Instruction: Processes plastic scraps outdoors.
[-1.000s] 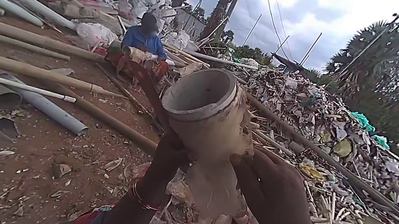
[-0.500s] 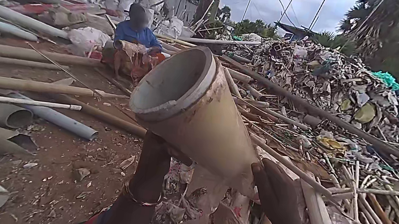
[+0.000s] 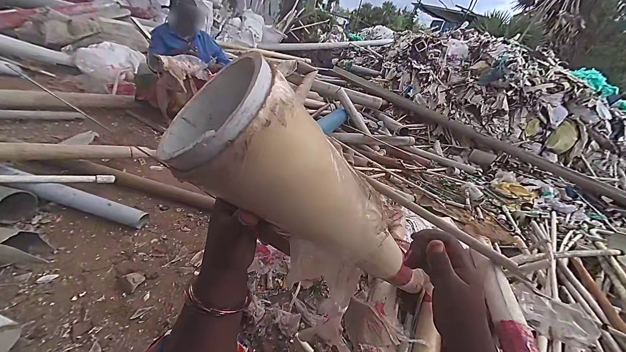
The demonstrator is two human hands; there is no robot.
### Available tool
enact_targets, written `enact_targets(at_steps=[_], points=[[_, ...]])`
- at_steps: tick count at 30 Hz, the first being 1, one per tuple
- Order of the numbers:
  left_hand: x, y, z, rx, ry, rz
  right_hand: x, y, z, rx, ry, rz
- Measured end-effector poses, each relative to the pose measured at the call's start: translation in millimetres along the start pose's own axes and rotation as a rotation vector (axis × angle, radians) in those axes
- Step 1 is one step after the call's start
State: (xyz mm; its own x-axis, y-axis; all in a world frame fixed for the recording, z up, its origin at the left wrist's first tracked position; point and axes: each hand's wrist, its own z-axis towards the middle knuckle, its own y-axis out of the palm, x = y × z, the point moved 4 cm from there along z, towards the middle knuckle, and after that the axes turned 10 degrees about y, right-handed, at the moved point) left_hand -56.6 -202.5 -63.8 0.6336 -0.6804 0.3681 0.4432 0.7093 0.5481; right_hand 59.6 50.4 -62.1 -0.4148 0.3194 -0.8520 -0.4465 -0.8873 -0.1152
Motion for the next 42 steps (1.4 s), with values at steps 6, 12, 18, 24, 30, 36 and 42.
enact_targets(at_steps=[6,12,18,24,30,36,42], points=[[-8,-7,4,0.017,-0.005,0.035,-8,44,-15,-0.062,-0.127,-0.566],[-10,-9,4,-0.04,0.009,0.013,17,81,-28,-0.422,0.219,-0.475],[-8,-7,0,-0.1,0.02,-0.017,29,103,-52,-0.389,0.213,0.218],[-2,2,-4,-0.135,0.04,-0.041,20,120,-57,-0.526,0.312,0.73],[-2,1,-8,-0.202,0.083,-0.033,0,116,-62,-0.265,0.04,0.619],[-4,5,-12,-0.105,0.128,0.013,-10,104,-54,-0.253,0.071,0.559],[-3,8,-17,-0.004,0.226,0.066,-15,103,-50,-0.281,0.159,0.43]])
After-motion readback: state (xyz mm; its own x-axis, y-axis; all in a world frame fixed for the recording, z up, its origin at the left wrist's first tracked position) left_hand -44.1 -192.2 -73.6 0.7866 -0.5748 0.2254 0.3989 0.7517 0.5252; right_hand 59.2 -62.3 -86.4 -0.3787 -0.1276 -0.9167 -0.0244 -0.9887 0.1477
